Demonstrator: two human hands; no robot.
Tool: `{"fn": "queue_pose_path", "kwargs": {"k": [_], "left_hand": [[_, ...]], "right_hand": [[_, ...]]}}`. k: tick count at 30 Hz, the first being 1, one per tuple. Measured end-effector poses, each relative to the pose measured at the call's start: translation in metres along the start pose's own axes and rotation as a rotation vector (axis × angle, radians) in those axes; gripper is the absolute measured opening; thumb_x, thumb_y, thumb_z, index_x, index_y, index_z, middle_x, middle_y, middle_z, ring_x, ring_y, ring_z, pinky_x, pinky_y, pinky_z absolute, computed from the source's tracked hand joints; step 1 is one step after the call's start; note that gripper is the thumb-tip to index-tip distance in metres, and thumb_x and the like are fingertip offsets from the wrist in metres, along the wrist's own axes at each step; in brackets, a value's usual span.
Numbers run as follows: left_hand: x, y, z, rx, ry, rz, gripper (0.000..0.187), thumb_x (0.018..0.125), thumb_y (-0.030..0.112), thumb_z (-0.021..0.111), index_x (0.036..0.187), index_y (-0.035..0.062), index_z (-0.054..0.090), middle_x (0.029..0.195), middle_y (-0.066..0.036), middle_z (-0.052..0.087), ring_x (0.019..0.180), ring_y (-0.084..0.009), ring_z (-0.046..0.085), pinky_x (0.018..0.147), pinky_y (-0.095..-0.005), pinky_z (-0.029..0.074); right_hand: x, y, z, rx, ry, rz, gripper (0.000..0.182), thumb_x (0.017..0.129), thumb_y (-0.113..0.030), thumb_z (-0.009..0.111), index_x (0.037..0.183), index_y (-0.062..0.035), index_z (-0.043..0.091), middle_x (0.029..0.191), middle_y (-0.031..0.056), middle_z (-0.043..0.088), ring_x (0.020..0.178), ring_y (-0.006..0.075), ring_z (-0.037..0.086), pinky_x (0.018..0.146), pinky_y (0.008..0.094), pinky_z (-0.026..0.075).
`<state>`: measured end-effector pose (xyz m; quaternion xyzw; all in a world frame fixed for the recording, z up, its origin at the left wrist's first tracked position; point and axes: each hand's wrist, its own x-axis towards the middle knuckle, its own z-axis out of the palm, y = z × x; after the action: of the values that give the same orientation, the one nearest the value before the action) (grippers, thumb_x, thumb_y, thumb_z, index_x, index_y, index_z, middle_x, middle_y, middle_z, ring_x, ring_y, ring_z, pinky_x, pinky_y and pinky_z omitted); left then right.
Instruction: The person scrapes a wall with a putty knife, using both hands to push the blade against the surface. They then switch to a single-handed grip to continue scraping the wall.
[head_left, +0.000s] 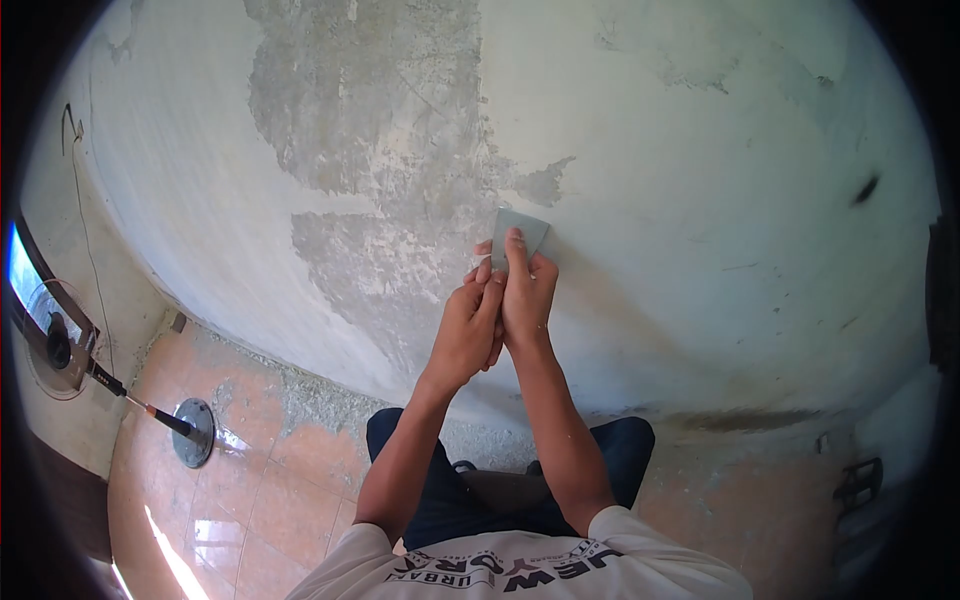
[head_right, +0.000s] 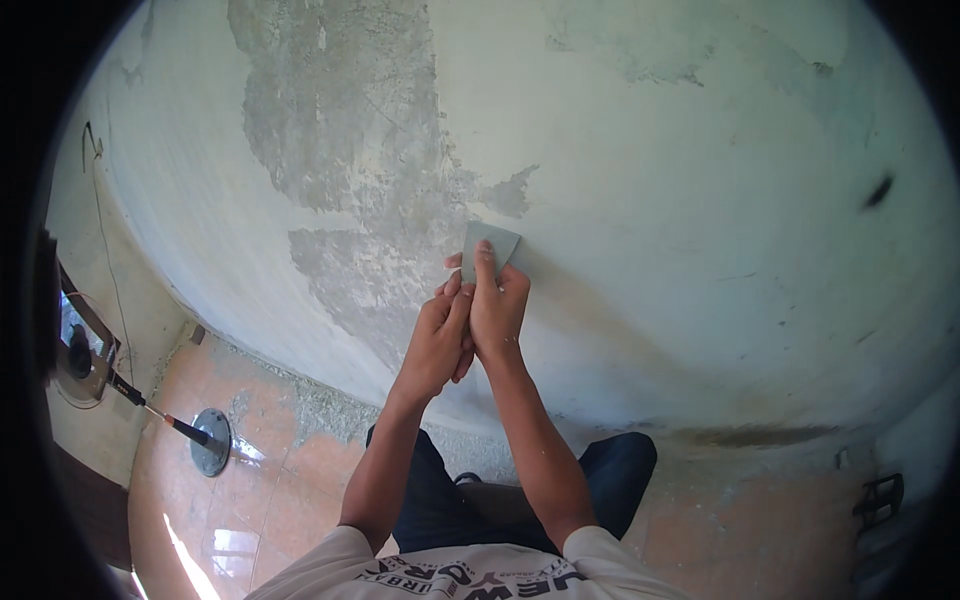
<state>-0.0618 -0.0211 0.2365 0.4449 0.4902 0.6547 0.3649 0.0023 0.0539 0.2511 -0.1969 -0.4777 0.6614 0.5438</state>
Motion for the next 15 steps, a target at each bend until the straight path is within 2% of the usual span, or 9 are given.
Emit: {"fn": "queue_pose_path", "kwargs": {"k": [3,6,9,11,15], "left_hand": [[0.002,0.006,0.001,-0.01,-0.02,-0.032,0.044,0.118,0.028,0.045,0.089,-0.0009,0.061,0.062,0.001,0.048,0.036,-0.0074,0.043,0.031,-0.025,0.032],[0.001,0.006,0.002,-0.01,-0.016,-0.012,0.049,0.118,0.028,0.045,0.083,-0.003,0.059,0.057,-0.002,0.049,0.035,-0.011,0.046,0.032,-0.0293,0.033],[-0.002,0.001,0.003,0.009,0.005,0.047,0.048,0.118,0.028,0.045,0.085,-0.0037,0.059,0.057,-0.002,0.05,0.035,-0.0113,0.046,0.032,-0.0292,0.033],[-0.001,0.002,0.003,-0.028,-0.014,-0.022,0.04,0.119,0.027,0.045,0.094,-0.0016,0.06,0.061,0.001,0.047,0.036,-0.0075,0.043,0.031,-0.0258,0.031],[0.0,0.01,0.003,-0.001,-0.023,0.004,0.038,0.119,0.027,0.045,0.098,-0.0016,0.06,0.061,0.001,0.046,0.036,-0.0073,0.043,0.031,-0.0259,0.031]], "right_hand": [[0.003,-0.004,-0.001,-0.058,-0.004,-0.026,0.047,0.115,-0.036,0.054,0.095,0.0034,0.07,0.068,0.0067,0.065,0.064,0.0191,0.069,0.062,0.0331,0.057],[0.004,-0.003,-0.002,-0.054,-0.027,-0.022,0.047,0.115,-0.036,0.054,0.094,0.0033,0.07,0.068,0.0068,0.064,0.064,0.019,0.069,0.062,0.0327,0.057],[0.002,0.001,-0.001,-0.006,-0.002,-0.023,0.052,0.115,-0.037,0.054,0.091,0.0052,0.073,0.067,0.0071,0.066,0.061,0.017,0.067,0.056,0.0306,0.053],[0.003,0.001,-0.004,-0.044,-0.005,-0.011,0.052,0.115,-0.037,0.054,0.092,0.0056,0.072,0.067,0.0072,0.066,0.061,0.0173,0.067,0.056,0.0308,0.053],[0.005,-0.008,0.006,-0.008,-0.01,-0.048,0.052,0.115,-0.037,0.054,0.091,0.0054,0.073,0.067,0.0072,0.066,0.06,0.0172,0.067,0.056,0.0307,0.053]]}}
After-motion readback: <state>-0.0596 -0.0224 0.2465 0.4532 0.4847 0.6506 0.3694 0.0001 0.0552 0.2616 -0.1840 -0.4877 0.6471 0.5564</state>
